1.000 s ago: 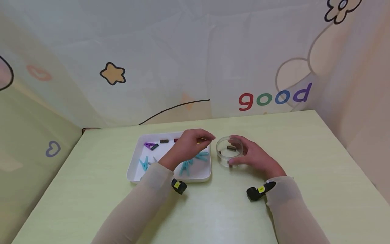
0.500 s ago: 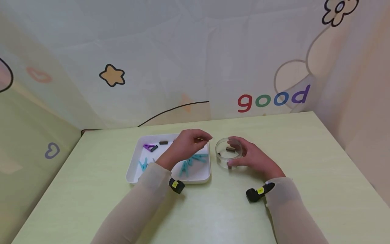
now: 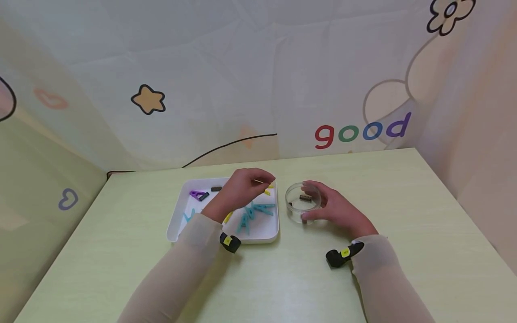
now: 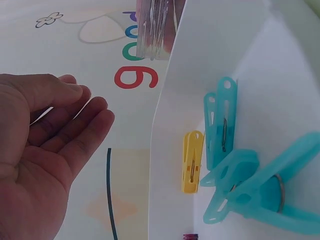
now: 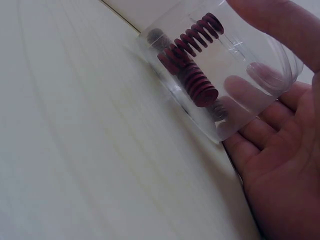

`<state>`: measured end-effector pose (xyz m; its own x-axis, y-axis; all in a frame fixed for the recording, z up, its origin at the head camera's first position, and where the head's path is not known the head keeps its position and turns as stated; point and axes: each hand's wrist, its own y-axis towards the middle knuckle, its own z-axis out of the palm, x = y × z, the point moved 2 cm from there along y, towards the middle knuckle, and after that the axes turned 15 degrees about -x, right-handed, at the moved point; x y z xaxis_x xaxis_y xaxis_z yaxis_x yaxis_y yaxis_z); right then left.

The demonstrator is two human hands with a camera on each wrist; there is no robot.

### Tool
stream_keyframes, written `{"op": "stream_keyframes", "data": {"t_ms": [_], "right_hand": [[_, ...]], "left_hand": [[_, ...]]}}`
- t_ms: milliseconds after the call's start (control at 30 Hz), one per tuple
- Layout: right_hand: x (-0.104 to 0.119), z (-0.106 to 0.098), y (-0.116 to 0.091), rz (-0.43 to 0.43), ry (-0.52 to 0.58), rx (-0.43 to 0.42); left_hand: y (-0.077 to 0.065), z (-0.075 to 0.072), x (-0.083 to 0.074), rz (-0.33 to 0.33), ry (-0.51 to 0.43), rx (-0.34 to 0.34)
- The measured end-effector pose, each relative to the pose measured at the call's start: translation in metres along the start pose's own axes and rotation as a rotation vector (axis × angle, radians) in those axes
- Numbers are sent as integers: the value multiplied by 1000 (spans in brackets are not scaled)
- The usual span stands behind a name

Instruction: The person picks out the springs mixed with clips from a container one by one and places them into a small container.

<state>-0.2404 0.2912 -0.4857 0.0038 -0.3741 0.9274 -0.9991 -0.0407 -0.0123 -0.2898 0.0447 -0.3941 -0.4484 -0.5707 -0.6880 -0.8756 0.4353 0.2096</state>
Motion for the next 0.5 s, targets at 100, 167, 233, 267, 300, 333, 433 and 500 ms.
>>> {"op": "stream_keyframes", "data": {"t_ms": [100,167,233,267,300,333,433,500], "right_hand": [[1,0,0,0,0,1],[1,0,0,-1,-2,0],[2,0,0,0,-6,0],[2,0,0,1,-9,0],[2,0,0,2,-12,0],[2,0,0,3,-14,-1],[2,0,0,6,-16,-2],[1,0,1,5,-17,-2]], "left_hand": [[1,-2,2,-3,8,-7],[1,-4,3,-5,16,-13],[2,-6,5,-8,27,-16],[2,-6,6,-9,29,-17],[2,-7,7,-15,32,-17],[2,-8,8,-20,35,-16],[3,-10,10,-29,33,-13],[3,-12,11,-38,32,-16]]}}
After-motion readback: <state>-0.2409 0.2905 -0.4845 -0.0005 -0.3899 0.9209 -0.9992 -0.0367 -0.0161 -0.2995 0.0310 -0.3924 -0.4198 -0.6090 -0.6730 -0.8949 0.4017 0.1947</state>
